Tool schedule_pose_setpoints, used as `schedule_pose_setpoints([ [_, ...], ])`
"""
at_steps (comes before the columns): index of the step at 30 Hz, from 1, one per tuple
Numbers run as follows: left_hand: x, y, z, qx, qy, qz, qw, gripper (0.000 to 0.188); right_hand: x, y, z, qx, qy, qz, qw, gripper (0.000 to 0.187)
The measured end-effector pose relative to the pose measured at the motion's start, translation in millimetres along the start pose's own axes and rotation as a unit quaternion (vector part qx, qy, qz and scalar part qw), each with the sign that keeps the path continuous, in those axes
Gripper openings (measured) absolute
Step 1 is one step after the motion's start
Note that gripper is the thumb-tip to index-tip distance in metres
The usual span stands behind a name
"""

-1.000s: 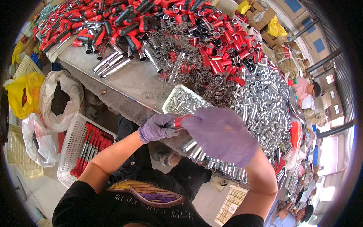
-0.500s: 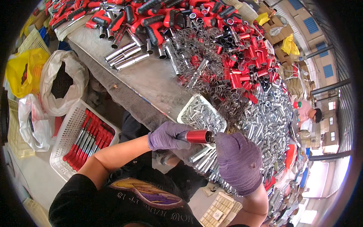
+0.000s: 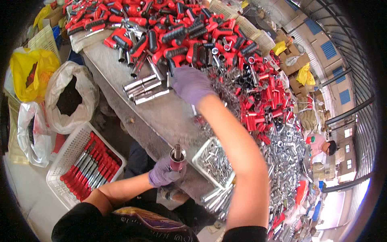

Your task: The person assembles tools by inserting metal cylinders and pins together, attaching handles to the metal assemblies by hand, and placing the finished tools into a plastic basket.

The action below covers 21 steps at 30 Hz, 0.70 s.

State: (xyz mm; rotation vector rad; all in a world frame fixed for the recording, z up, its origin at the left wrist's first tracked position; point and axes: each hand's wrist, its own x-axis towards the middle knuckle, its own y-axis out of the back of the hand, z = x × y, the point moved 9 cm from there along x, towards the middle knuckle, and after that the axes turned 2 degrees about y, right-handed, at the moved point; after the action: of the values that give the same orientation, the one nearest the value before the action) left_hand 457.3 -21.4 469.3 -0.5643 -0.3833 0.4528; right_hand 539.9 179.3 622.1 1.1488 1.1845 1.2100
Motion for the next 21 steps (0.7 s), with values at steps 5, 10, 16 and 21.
schedule_pose_setpoints([
  [5,3.7,-4.9,0.8,-0.041,-0.009,-0.043,0.998,0.050,86.4,-75.8,56.4,0.008,-0.208,0.006,0.978,0.037],
  [10,4.7,-7.3,8.2,-0.048,0.004,-0.050,0.998,0.051,61.8,-25.5,46.5,0.145,-0.165,0.030,0.975,0.048],
  [16,8.2,-9.8,26.2,0.036,-0.002,-0.040,0.999,0.040,-155.1,75.5,51.8,0.686,-0.076,0.300,0.658,0.035],
  [21,40.0,-39.0,15.3,0.268,0.057,-0.058,0.960,0.034,-326.0,114.8,69.2,0.503,-0.147,0.292,0.800,0.071],
])
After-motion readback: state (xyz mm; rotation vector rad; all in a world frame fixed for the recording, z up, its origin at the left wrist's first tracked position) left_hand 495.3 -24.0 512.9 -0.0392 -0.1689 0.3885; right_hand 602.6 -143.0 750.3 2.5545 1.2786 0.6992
